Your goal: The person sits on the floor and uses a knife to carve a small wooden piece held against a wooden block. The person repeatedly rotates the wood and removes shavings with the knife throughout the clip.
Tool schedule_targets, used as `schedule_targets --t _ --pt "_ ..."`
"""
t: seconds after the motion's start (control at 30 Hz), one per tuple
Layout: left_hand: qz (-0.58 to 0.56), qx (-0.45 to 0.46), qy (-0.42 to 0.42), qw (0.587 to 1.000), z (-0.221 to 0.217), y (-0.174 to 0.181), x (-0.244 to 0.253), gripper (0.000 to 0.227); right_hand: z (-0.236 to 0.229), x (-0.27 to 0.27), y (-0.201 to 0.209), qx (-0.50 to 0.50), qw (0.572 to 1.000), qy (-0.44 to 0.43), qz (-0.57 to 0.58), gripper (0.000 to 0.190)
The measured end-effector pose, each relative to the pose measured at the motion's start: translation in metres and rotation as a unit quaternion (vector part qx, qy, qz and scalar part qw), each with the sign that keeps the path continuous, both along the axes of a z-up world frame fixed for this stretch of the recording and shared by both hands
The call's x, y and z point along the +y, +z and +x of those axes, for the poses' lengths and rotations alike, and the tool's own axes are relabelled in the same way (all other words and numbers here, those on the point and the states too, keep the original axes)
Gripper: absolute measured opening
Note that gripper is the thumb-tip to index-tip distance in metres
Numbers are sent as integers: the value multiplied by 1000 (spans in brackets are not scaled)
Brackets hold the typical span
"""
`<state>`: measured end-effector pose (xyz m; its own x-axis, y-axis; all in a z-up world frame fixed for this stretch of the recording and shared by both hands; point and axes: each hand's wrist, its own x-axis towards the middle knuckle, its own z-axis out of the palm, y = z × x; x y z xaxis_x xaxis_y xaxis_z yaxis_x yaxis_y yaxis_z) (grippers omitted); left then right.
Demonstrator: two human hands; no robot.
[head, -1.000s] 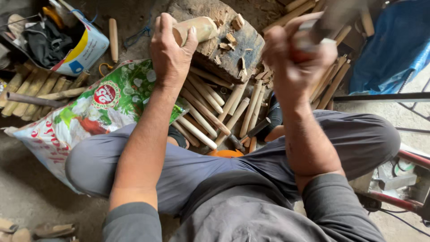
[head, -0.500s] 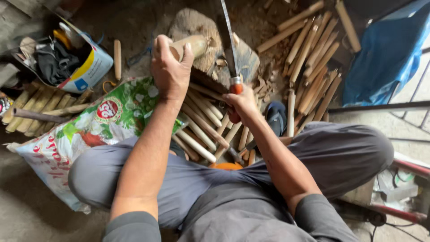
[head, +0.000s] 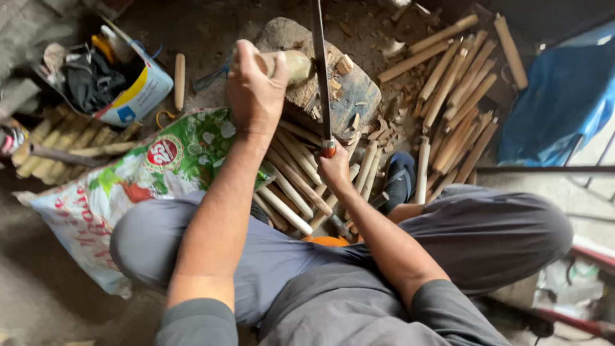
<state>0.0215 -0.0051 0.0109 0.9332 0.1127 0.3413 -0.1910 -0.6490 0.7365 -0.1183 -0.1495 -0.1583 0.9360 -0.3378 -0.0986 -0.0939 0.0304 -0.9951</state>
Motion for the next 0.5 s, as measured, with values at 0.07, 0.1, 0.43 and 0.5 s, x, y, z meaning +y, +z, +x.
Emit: schedule_targets --t 0.07,0.1,0.43,0.5 --pt "0 71 34 997 -3 -6 3 41 -29 -7 -35 174 966 11 190 13" --pt "-47 -9 -33 998 -13 -11 10 49 -48 -11 -40 169 969 22 178 12" --pt "-166 -92 -88 978 34 -35 3 36 -35 -15 89 166 985 25 -36 24" --pt "-153 -83 -63 983 43 -43 2 36 -37 -22 120 144 986 20 -83 25"
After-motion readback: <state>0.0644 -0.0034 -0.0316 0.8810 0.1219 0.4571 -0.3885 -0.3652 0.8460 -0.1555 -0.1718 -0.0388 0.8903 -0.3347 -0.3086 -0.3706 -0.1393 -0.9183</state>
